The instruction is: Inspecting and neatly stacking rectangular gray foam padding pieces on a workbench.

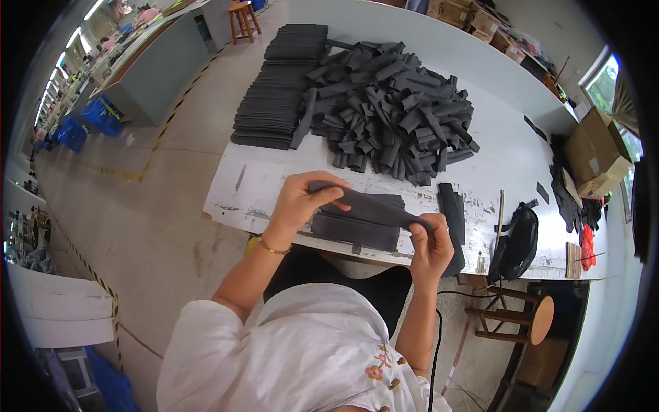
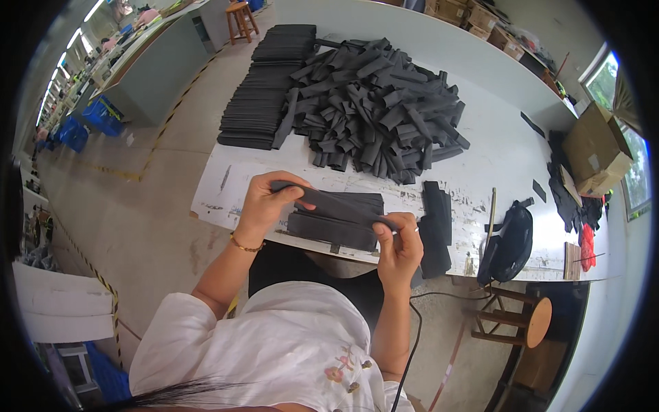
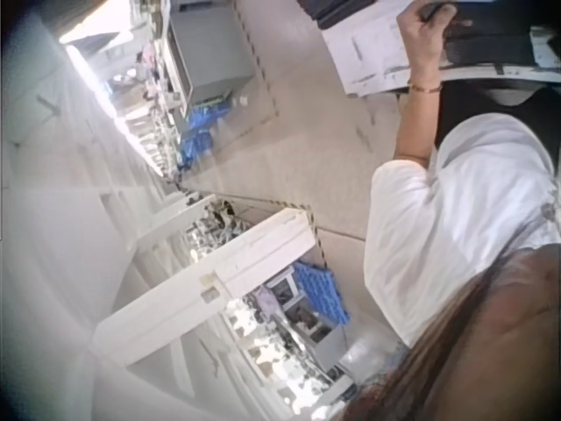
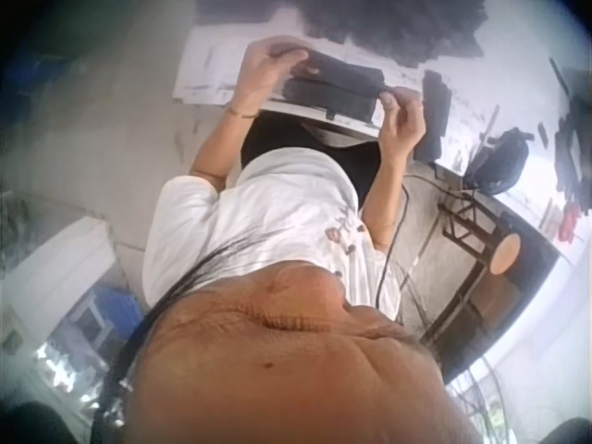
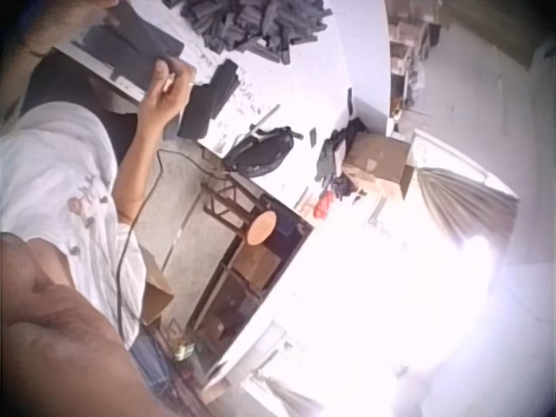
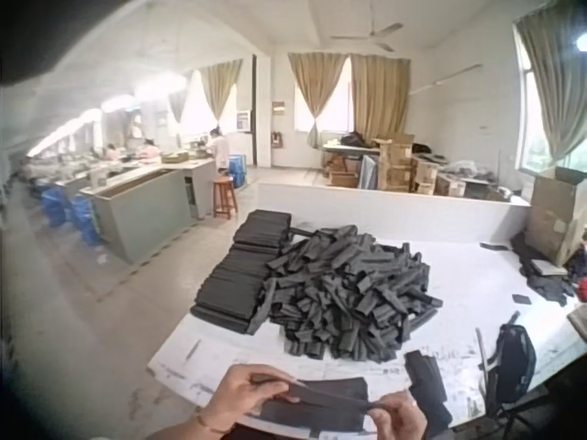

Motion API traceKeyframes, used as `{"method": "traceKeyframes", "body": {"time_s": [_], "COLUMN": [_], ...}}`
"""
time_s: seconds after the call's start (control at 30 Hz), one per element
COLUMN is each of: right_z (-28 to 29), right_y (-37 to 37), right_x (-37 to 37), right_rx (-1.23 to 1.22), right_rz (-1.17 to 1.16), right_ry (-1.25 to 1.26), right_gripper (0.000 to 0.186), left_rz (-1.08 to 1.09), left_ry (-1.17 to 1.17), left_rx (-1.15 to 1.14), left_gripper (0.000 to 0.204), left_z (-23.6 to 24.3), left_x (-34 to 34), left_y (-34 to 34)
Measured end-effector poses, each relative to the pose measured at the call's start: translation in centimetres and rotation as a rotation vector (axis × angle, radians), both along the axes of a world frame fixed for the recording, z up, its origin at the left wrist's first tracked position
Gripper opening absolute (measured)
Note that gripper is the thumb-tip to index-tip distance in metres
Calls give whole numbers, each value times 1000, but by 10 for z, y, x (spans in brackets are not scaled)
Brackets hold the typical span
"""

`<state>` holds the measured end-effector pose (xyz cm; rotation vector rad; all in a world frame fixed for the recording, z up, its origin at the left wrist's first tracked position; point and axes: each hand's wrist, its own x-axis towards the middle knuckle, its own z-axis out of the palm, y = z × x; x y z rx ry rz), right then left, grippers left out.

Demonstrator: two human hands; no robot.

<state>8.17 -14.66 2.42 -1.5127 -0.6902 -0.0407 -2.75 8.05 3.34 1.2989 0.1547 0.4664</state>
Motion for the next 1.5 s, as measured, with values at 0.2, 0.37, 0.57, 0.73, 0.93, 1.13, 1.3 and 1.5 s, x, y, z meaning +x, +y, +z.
{"method": "traceKeyframes", "body": {"time_s": [0.2,0.37,0.57,0.73,0.93,1.13,1.3,1.5], "right_z": [3,-23,-71,-78,-108,-125,-143,-104], "right_y": [7,11,20,2,-61,-62,-69,-66], "right_x": [2,26,38,41,30,18,28,44], "right_rx": [53,-205,-438,-519,-906,-1220,-1368,-756], "right_rz": [6,-22,-188,-336,-391,-416,-301,-592], "right_ry": [168,445,202,83,-204,-425,-614,-434], "right_gripper": [16,15,30,22,18,30,14,10], "left_rz": [29,206,398,832,1006,786,632,99], "left_ry": [8,207,278,156,379,650,570,184], "left_rx": [-217,-67,398,518,1187,1527,911,-419], "left_gripper": [18,16,15,8,22,24,27,22], "left_z": [-7,-32,-85,-106,-100,-109,-89,-77], "left_x": [9,16,16,50,104,130,130,90], "left_y": [2,12,18,83,158,170,154,124]}}
